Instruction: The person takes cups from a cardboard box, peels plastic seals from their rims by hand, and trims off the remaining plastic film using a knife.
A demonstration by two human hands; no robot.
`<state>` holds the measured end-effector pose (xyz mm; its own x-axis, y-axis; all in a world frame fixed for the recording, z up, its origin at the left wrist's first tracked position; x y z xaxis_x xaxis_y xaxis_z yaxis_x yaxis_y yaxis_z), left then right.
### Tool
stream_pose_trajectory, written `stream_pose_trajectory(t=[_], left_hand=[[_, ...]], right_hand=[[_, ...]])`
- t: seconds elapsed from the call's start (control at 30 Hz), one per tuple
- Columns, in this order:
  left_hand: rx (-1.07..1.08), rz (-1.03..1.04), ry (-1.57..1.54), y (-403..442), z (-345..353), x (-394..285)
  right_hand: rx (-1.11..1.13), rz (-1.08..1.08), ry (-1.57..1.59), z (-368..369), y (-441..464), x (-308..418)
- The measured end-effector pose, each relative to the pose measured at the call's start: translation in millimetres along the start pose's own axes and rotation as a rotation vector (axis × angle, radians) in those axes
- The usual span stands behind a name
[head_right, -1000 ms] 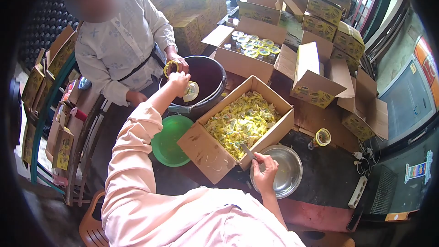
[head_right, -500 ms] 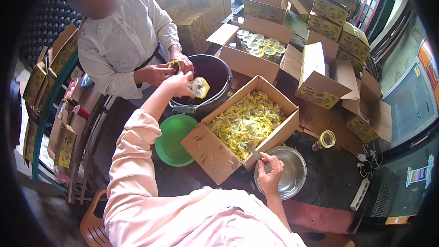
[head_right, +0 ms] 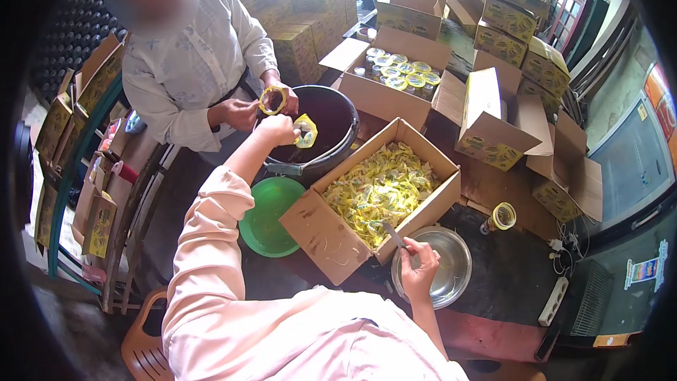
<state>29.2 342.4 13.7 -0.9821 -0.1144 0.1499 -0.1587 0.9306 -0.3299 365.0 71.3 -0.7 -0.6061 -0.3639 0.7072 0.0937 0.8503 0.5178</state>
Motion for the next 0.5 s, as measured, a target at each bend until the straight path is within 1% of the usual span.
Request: stream_pose_trajectory(t=[0.1, 0.2, 0.3, 0.4, 0.47, 0.5], left_hand=[[0.118, -0.065, -0.162, -22.1, -14.2, 1.8], [0.007, 0.039, -0.047, -31.3, -21.7, -0.5], [-0.006, 0.168, 0.007, -10.7, -10.4, -3.4], [0.068, 0.076, -0.01, -4.6, -8.6, 0.6], [0.213, 0.06, -0.048, -3.2, -6.7, 4.1], [-0.034, 0.032, -0.145, 4.8, -8.6, 10.6]], right_hand=[[-0.008, 0.002, -0.004, -1.8, 0.7, 0.3], [-0.007, 0.002, -0.001, -1.6, 1.4, 0.1], [-0.002, -0.005, -0.018, -1.2, 1.8, -0.3], [-0.007, 0.005, -0.01, -2.8, 3.1, -0.8], [-0.018, -0.012, -0.038, -4.7, 3.4, -2.2], [-0.024, -0.018, -0.051, -5.4, 3.6, -3.0]])
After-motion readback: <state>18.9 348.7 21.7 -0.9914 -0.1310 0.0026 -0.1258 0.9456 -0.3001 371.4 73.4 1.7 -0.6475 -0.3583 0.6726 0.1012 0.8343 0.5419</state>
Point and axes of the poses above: each hand's wrist, its own y-axis towards the middle knuckle, its own z-axis out of the palm, x = y × z, the point moved 8 cm from there along y, towards the middle knuckle, and after that the axes turned 9 degrees about -z, right-handed, at the moved point
